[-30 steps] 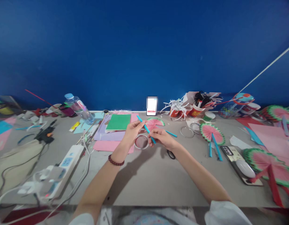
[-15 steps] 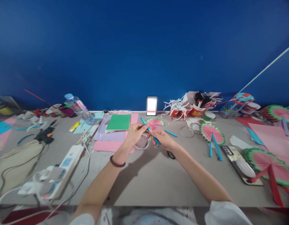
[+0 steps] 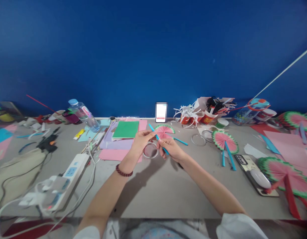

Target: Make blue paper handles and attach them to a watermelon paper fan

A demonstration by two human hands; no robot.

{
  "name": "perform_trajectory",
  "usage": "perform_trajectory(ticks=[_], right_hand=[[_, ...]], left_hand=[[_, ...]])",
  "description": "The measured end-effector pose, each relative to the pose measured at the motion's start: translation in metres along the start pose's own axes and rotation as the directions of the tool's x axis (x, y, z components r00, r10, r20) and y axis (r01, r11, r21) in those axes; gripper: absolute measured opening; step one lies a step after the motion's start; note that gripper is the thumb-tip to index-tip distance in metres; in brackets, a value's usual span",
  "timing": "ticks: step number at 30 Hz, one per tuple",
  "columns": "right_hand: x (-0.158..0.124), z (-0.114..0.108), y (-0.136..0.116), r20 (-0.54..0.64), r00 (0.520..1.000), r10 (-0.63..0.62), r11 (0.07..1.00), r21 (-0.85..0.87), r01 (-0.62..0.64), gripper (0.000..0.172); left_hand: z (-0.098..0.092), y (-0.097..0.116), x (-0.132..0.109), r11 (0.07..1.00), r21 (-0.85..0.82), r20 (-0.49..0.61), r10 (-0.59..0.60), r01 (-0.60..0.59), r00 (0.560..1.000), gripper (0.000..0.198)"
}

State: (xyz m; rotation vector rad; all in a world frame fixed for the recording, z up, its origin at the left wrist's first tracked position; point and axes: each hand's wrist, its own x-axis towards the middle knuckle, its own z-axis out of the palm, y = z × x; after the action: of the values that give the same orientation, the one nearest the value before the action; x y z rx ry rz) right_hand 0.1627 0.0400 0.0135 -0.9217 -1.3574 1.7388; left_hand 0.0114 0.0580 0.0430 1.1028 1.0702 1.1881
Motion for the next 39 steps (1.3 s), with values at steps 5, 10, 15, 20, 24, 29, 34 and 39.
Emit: perform_trajectory(ticks=[5,10,15,20,24,29,34,39], right_hand=[[0.001,-0.001,-0.001,0.059,0.998,0.022,0.991,0.134,-0.029,0.046],[0.003,-0.004,-0.001,0.072,0.997,0.016,0.986,0.167,-0.028,0.043],[0.002,-0.005,-0.002,0.051,0.998,0.02,0.988,0.149,-0.028,0.04],[0.004,-0.003,-0.001,0.003,1.0,-0.001,0.99,0.14,0.001,0.042],[0.007,-0.002,0.003,-0.042,0.997,-0.064,0.995,0.076,0.067,0.042],[0.011,0.0,0.008,-0.106,0.982,-0.157,0.987,0.016,0.16,0.044],[0.011,0.0,0.012,-0.154,0.974,-0.165,0.986,-0.005,0.166,0.044],[0.01,0.0,0.011,-0.142,0.98,-0.139,0.99,0.003,0.141,0.045]], left_hand=[[0.003,-0.002,0.0,0.996,-0.06,-0.047,-0.061,0.058,0.997,0.025],[0.004,-0.001,-0.002,0.999,-0.026,-0.054,-0.042,0.041,0.998,0.025],[0.003,-0.001,-0.002,0.999,0.042,-0.062,0.034,-0.032,0.998,0.025],[0.004,-0.006,-0.001,0.998,0.03,-0.002,0.063,-0.063,0.998,0.025],[0.004,-0.005,-0.002,0.999,0.018,0.027,0.035,-0.035,0.999,0.026],[0.003,-0.004,-0.001,1.0,0.005,0.024,0.007,-0.007,1.0,0.027],[0.003,-0.007,-0.002,0.998,0.027,0.06,0.05,-0.052,0.997,0.026],[0.004,-0.006,0.001,0.996,0.041,-0.118,0.078,-0.074,0.99,0.02]])
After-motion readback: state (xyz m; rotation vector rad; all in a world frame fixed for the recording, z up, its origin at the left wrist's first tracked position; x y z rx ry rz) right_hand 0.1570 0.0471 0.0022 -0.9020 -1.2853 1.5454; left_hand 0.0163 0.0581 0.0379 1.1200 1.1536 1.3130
